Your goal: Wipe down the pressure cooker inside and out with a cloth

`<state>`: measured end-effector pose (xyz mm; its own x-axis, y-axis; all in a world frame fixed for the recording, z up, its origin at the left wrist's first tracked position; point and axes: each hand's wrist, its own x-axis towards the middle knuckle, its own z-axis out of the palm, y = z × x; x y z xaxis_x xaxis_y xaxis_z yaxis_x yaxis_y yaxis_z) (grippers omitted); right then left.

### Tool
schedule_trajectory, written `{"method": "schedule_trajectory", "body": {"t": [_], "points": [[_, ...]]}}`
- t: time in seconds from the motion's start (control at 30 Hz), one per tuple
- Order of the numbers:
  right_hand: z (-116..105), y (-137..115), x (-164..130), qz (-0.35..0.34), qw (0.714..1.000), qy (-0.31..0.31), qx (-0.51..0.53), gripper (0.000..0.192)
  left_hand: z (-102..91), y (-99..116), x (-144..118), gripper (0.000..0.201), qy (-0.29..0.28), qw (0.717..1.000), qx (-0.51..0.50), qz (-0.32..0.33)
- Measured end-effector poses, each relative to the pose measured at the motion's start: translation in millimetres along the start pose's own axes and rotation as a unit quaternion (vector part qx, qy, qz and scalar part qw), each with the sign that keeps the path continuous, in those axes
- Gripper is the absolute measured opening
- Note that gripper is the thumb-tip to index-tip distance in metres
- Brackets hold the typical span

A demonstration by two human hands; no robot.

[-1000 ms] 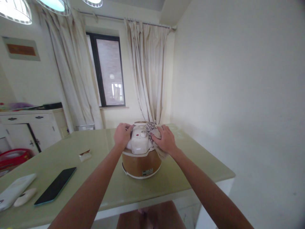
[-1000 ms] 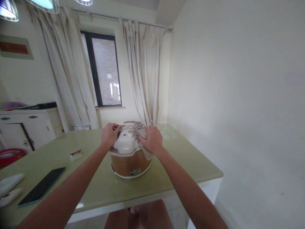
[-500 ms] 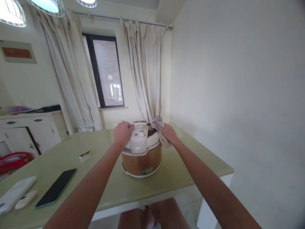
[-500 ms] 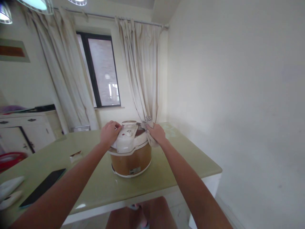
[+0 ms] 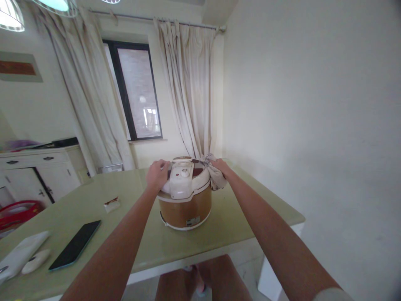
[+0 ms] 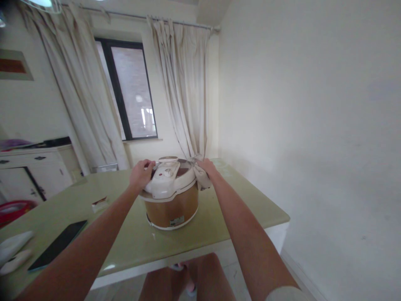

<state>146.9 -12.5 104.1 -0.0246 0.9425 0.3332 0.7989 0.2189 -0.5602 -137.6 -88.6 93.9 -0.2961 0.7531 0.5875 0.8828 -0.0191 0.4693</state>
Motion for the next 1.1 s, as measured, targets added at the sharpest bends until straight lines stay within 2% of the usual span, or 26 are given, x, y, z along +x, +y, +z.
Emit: {"method": "schedule_trajectory", "body": {"t": [0.1, 0.17, 0.27, 0.33, 0.4, 0.47, 0.57, 0.63, 0.7, 0.73, 0.8, 0.87, 0.93, 1.0, 1.1], "points": [[12, 17, -23, -0.002, 0.999, 0.031, 0.005, 0.041, -0.4, 4, -2, 0.037, -0.01, 1.0, 0.015, -0.012], [25, 17, -55, -0.047, 0.994, 0.094, 0.012, 0.042, -1.1, 8, -2, 0.041, -0.027, 0.999, 0.033, -0.017], [39, 0, -102, -0.147, 0.968, 0.203, 0.012, 0.046, -2.6, 11, -2, 0.046, -0.07, 0.996, 0.056, -0.023], [39, -18, -115, -0.184, 0.96, 0.209, -0.018, 0.046, -3.3, 11, -1, 0.049, -0.097, 0.993, 0.07, -0.024], [31, -34, -108, -0.191, 0.965, 0.174, -0.051, 0.044, -3.7, 10, 1, 0.05, -0.106, 0.991, 0.078, -0.019], [17, -41, -81, -0.166, 0.978, 0.117, -0.056, 0.045, -3.8, 8, 2, 0.05, -0.104, 0.991, 0.079, -0.016], [-1, -34, -29, -0.071, 0.997, 0.003, -0.028, 0.049, -4.2, 8, 2, 0.049, -0.102, 0.992, 0.075, -0.024], [-6, -23, -8, 0.006, 0.999, -0.039, -0.017, 0.053, -4.7, 9, 1, 0.049, -0.102, 0.992, 0.07, -0.033], [-3, -14, -10, 0.048, 0.998, -0.035, -0.017, 0.056, -5.2, 11, 0, 0.05, -0.1, 0.992, 0.067, -0.038], [0, -12, -21, 0.041, 0.999, -0.015, -0.02, 0.056, -5.4, 11, -1, 0.05, -0.101, 0.992, 0.066, -0.039], [10, -12, -54, -0.024, 0.998, 0.054, -0.029, 0.053, -5.4, 13, -2, 0.05, -0.101, 0.992, 0.065, -0.039], [20, -17, -91, -0.116, 0.984, 0.131, -0.041, 0.049, -5.1, 13, -2, 0.049, -0.099, 0.993, 0.063, -0.033], [26, -26, -113, -0.179, 0.969, 0.162, -0.052, 0.048, -4.3, 12, -1, 0.049, -0.099, 0.993, 0.063, -0.022], [26, -35, -110, -0.196, 0.968, 0.15, -0.05, 0.046, -3.5, 11, 0, 0.05, -0.107, 0.992, 0.068, -0.013], [14, -39, -64, -0.137, 0.988, 0.074, -0.015, 0.047, -2.4, 8, 1, 0.051, -0.121, 0.99, 0.077, -0.009]]}}
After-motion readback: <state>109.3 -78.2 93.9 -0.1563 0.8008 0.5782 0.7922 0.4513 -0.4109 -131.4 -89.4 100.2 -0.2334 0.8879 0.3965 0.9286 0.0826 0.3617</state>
